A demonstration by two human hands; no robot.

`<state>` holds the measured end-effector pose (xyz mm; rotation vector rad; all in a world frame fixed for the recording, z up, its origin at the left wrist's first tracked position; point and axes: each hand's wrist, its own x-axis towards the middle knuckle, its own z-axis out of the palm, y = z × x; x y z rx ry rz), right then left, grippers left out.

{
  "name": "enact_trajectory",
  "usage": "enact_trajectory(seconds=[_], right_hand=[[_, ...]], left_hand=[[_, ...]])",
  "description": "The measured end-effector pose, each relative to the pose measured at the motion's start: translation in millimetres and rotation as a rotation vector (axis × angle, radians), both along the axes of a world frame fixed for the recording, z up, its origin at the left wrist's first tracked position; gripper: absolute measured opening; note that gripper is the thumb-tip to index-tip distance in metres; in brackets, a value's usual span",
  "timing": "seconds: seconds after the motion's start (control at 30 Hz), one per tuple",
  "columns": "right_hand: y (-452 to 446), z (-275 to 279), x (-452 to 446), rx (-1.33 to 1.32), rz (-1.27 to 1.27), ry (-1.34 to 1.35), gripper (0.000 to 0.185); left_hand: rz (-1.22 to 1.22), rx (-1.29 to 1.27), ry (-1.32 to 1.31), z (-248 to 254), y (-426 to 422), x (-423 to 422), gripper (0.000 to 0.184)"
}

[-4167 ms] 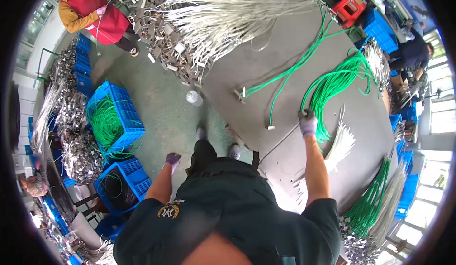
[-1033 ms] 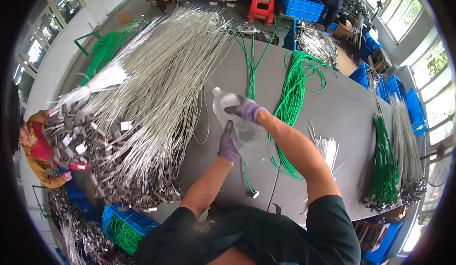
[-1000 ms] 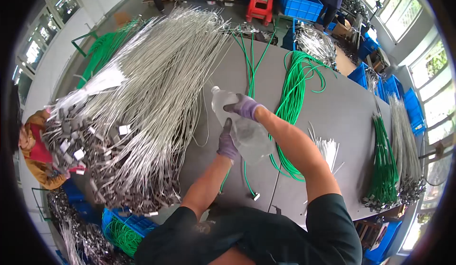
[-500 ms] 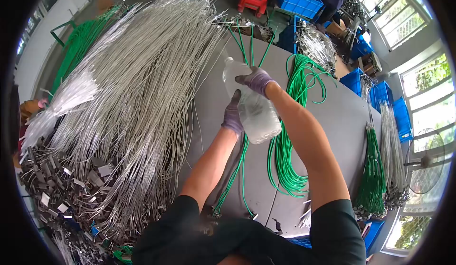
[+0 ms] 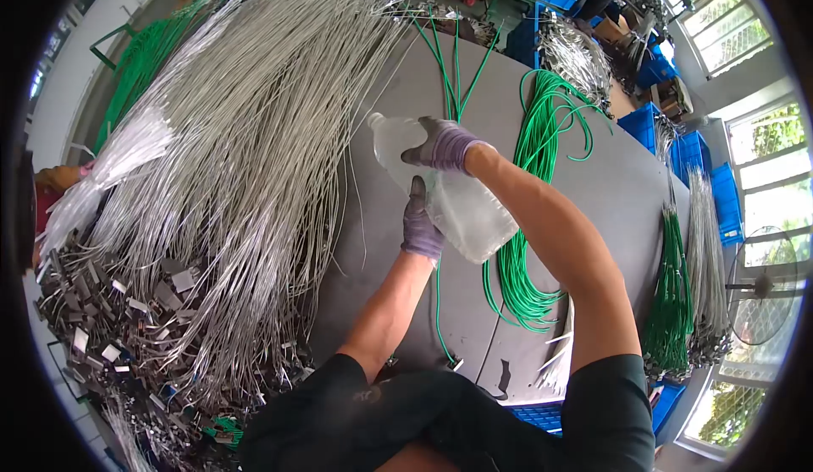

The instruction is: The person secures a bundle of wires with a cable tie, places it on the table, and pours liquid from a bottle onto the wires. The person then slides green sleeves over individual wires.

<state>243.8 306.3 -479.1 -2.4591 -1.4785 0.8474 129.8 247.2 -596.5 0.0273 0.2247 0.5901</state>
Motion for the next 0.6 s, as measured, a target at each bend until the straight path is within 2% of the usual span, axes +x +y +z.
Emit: enact_trajectory(seconds=[0.13,0.37,0.53,0.6], right_hand=[[-15.8,25.8,-25.2,0.075,0.05,0.021,0.084],[-33.5,51.5,-48.2,0.004,0.126,-0.024,0.082],[-57.2,49.5,-65.2,-0.036,0.19,-0.015,0.082],[-71.7,49.7,-74.5,0.02,0.294,-0.016,0.083]], left_hand=[[0.056,0.045,0.05,12.6,-15.7,-19.9,0.065],[0.094,-0.026,0.001,44.6,-40.7,-38.1,0.065],[0.021,-0.026,-0.044,27.5,-67.0,-59.8,0.066],[0.0,-0.002,-0.064,19.2,-77.7,-74.5,0.065]])
